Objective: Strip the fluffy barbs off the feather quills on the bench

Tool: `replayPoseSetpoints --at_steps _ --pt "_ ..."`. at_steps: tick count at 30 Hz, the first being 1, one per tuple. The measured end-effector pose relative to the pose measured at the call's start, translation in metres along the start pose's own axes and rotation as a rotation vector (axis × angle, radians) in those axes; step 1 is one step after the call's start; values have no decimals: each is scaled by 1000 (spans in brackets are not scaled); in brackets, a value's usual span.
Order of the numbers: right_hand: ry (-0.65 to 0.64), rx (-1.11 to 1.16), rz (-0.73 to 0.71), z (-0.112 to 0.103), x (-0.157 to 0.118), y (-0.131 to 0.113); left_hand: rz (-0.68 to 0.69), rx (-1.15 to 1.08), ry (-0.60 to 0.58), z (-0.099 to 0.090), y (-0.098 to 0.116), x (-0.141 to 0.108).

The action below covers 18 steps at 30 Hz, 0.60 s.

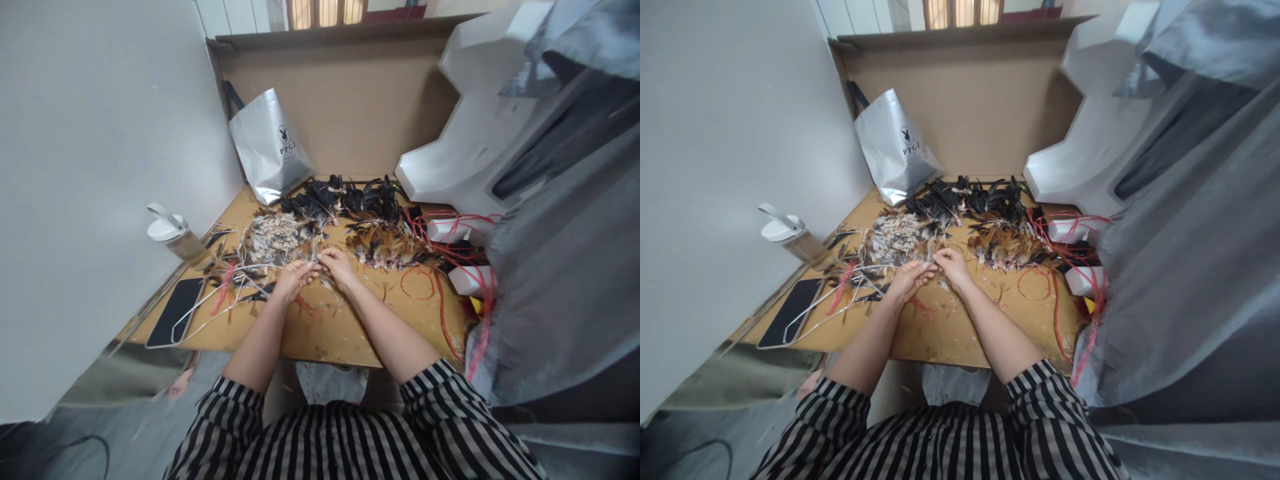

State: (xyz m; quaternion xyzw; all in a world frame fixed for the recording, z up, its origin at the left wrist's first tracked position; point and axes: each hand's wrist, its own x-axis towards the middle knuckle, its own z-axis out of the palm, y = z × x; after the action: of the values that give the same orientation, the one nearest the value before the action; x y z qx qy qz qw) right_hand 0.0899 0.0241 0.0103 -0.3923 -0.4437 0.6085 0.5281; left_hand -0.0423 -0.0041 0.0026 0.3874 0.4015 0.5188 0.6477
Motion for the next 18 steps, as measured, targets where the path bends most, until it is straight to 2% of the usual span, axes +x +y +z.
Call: replayPoseSetpoints --at_steps 5,14,18 --pt "9 -46 -100 7 -2 3 6 -1 24 -2 -2 2" --pt "44 -180 -211 7 -1 8 -4 38 17 -1 -3 1" --pt "18 -138 -185 6 -2 6 -7 72 19 0 -3 1"
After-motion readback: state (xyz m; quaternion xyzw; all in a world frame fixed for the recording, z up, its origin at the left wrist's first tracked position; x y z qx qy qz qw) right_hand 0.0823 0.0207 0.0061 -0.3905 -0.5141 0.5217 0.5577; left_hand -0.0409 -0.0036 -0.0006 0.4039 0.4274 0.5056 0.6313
